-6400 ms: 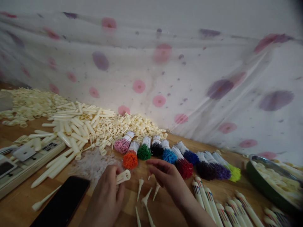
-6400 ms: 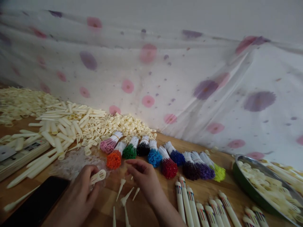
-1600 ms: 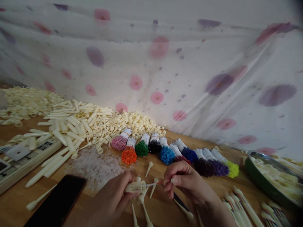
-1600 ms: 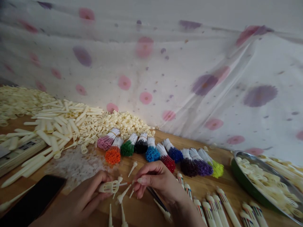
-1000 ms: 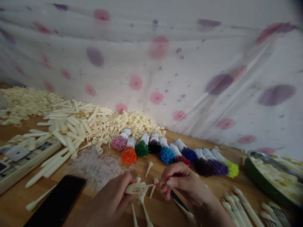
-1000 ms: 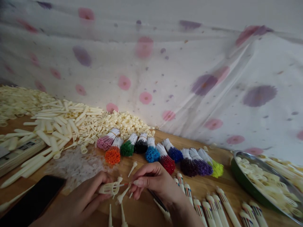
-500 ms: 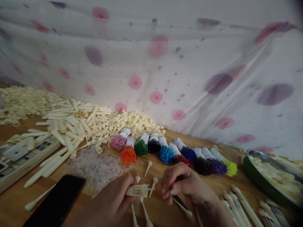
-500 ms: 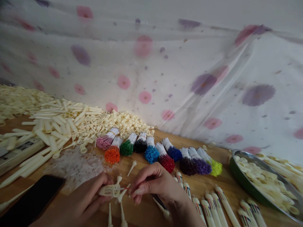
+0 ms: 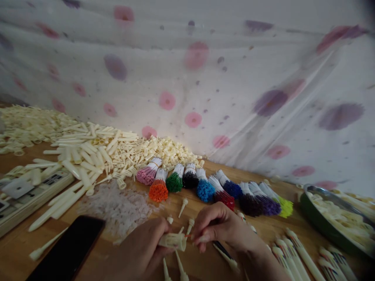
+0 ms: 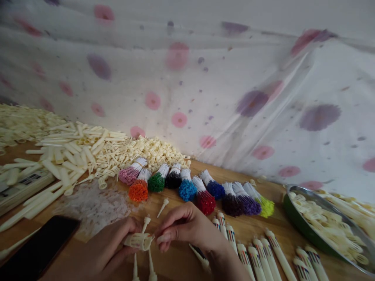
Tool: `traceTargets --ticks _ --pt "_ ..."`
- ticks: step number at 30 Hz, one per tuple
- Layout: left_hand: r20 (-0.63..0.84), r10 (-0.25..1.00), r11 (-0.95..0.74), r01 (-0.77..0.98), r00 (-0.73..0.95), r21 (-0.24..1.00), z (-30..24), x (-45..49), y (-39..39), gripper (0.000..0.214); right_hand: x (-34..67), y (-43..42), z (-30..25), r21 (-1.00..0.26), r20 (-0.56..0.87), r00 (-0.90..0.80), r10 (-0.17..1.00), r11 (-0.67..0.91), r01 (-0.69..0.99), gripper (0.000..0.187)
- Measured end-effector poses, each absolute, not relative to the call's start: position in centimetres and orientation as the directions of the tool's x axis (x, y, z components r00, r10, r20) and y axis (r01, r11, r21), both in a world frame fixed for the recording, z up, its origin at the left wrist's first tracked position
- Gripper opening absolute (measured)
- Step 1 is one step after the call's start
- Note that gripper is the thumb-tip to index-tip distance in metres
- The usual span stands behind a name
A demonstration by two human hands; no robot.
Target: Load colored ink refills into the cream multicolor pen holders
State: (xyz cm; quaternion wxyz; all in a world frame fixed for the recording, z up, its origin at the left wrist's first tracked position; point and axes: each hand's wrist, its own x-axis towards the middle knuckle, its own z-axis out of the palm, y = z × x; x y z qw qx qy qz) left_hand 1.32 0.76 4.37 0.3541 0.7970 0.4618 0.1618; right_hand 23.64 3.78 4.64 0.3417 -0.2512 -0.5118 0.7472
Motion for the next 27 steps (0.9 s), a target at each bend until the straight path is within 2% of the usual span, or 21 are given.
traceTargets --ticks 7,12,16,21,27 --pt "-0.019 0.861 -0.366 0.645 0.508 0.67 4.2 1.5 0.7 0.016 21.2 2.9 4.1 -0.942 -0.111 -0.513 0.851 -0.254 -0.218 0.018" --pt "0.061 0.889 -0.381 0.656 0.455 0.652 3.7 1.5 0.8 0.014 20.1 2.3 4.7 -0.986 -0.09 -0.268 0.959 -0.124 -0.112 0.029" --pt "0.116 0.896 -0.394 0.646 0.429 0.654 3.3 1.1 0.8 0.012 20.2 1.9 5.5 -0.998 -0.043 -0.205 0.978 -0.049 -0.026 0.035" --pt "0.148 0.905 -0.392 0.65 0.398 0.65 3.0 0.9 0.9 0.009 20.3 1.3 6.1 -0.989 -0.035 -0.187 0.982 -0.007 0.148 0.03" --pt "0.163 0.899 -0.407 0.634 0.407 0.658 2.8 0.9 0.9 0.008 19.7 0.6 6.1 -0.954 0.05 -0.196 0.979 0.104 0.28 0.018"
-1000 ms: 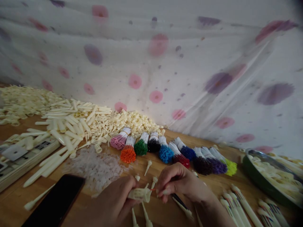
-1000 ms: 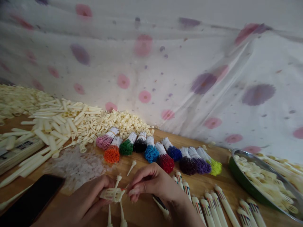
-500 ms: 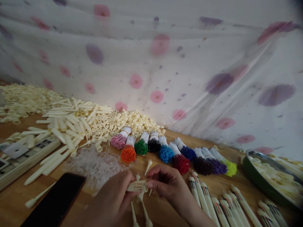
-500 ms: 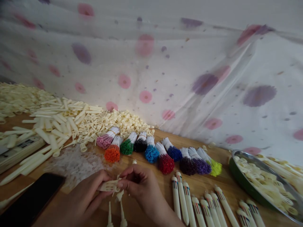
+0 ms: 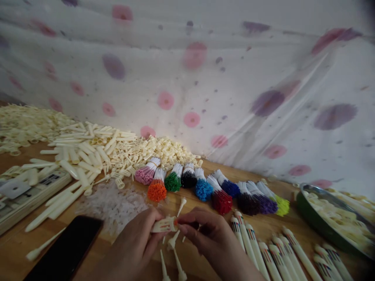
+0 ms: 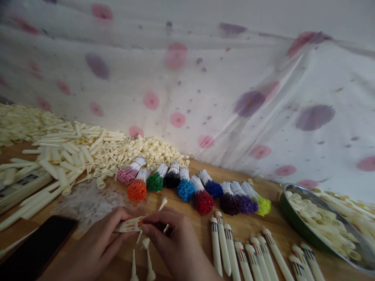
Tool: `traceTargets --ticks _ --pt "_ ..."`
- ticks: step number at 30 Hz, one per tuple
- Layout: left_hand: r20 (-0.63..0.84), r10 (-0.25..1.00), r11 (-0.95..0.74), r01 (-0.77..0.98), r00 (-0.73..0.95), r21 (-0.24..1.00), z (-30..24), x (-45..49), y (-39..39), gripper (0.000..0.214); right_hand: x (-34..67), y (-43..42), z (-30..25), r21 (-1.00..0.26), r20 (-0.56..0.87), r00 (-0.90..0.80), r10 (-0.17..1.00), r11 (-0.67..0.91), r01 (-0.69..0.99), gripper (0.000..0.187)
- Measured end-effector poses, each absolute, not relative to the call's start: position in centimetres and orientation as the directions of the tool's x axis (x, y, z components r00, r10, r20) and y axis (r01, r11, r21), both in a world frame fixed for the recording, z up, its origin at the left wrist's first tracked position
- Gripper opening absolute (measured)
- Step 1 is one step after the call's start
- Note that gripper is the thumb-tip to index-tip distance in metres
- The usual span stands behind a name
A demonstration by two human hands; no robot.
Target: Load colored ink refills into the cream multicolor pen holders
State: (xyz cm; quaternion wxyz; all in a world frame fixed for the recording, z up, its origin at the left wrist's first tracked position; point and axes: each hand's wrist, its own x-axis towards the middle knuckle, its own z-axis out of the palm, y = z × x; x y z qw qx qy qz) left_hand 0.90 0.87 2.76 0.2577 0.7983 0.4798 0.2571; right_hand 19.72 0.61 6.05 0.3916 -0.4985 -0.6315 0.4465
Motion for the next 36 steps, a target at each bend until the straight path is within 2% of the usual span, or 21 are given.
traceTargets --ticks 7,13,16,20,24,28,32,36 --pt "0.101 0.905 -0.365 0.634 0.413 0.682 3.5 1.2 0.9 0.009 19.9 0.5 5.8 -0.858 0.229 -0.232 0.945 0.308 0.411 0.016" --pt "0.116 0.912 -0.375 0.682 0.394 0.628 3.3 1.6 0.5 0.009 19.8 0.6 5.5 -0.84 0.187 -0.288 0.939 0.305 0.45 0.019" --pt "0.177 0.912 -0.403 0.729 0.369 0.554 3.0 1.7 0.4 0.011 19.6 0.7 5.7 -0.898 0.081 -0.264 0.961 0.185 0.399 0.017" --pt "0.277 0.901 -0.433 0.753 0.335 0.496 2.9 1.9 0.1 0.017 19.4 0.6 6.4 -0.978 -0.087 -0.295 0.952 -0.025 0.207 0.018" --pt "0.264 0.9 -0.434 0.754 0.346 0.493 3.1 1.8 0.1 0.016 19.2 0.6 6.6 -0.989 -0.143 -0.383 0.913 -0.115 0.094 0.018" --pt "0.251 0.896 -0.444 0.741 0.366 0.504 3.1 1.7 0.2 0.018 19.1 0.7 6.2 -0.983 -0.184 -0.375 0.909 -0.18 0.047 0.017" --pt "0.233 0.908 -0.42 0.761 0.349 0.495 2.9 1.6 0.2 0.015 19.6 0.6 6.4 -0.919 -0.349 -0.366 0.863 -0.392 -0.048 0.02" --pt "0.206 0.923 -0.384 0.784 0.324 0.487 3.1 1.6 0.3 0.017 20.1 0.6 6.8 -0.752 -0.507 -0.407 0.76 -0.621 -0.223 0.033"
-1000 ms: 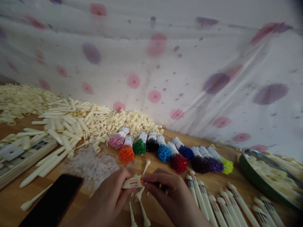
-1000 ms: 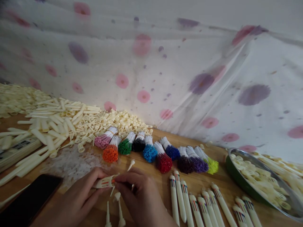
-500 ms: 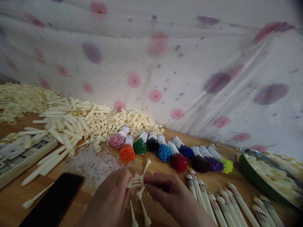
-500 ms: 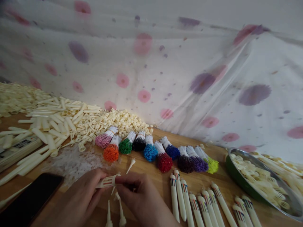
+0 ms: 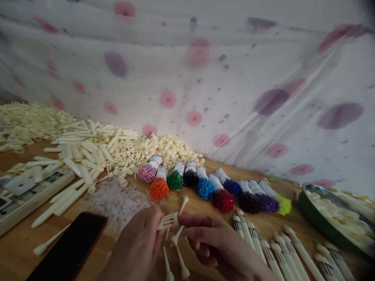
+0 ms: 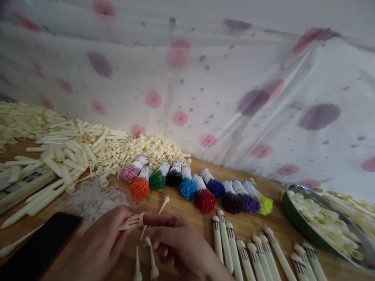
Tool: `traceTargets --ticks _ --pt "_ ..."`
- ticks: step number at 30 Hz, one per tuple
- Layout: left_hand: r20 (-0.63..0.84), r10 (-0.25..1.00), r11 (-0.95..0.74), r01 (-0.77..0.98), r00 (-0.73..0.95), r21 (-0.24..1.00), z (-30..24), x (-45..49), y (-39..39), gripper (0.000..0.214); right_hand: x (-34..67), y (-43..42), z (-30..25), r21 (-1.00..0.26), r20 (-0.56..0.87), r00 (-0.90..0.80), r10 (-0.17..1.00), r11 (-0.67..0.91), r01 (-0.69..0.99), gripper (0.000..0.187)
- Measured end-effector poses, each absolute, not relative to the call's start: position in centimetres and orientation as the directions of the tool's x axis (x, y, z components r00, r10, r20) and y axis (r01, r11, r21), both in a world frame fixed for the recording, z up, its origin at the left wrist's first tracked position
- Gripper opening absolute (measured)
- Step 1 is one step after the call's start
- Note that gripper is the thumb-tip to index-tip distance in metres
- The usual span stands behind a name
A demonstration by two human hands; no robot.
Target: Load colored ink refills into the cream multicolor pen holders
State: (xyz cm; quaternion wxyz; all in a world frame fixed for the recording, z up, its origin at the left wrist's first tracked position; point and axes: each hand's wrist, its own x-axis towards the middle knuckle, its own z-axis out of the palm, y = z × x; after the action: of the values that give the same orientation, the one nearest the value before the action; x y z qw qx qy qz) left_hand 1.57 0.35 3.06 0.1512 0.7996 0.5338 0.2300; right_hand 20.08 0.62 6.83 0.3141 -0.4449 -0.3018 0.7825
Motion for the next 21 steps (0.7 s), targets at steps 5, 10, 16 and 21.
traceTargets --ticks 5,10,16,21 --pt "0.178 0.937 -0.348 0.77 0.299 0.535 3.1 1.5 0.5 0.013 20.0 0.9 6.8 -0.778 -0.486 -0.371 0.791 -0.585 -0.229 0.034" --pt "0.143 0.959 -0.277 0.695 0.246 0.663 3.3 1.6 0.9 0.008 20.4 1.4 6.6 -0.891 -0.414 -0.315 0.854 -0.451 -0.054 0.035" --pt "0.05 0.999 -0.04 0.557 -0.003 0.83 2.8 0.6 2.4 0.016 20.6 3.9 3.0 -0.917 -0.102 -0.097 0.99 -0.055 0.395 0.033" --pt "-0.002 0.997 0.021 0.268 -0.072 0.963 1.1 0.6 4.0 0.026 20.1 7.8 1.7 -0.739 0.041 0.027 0.999 0.012 0.674 0.024"
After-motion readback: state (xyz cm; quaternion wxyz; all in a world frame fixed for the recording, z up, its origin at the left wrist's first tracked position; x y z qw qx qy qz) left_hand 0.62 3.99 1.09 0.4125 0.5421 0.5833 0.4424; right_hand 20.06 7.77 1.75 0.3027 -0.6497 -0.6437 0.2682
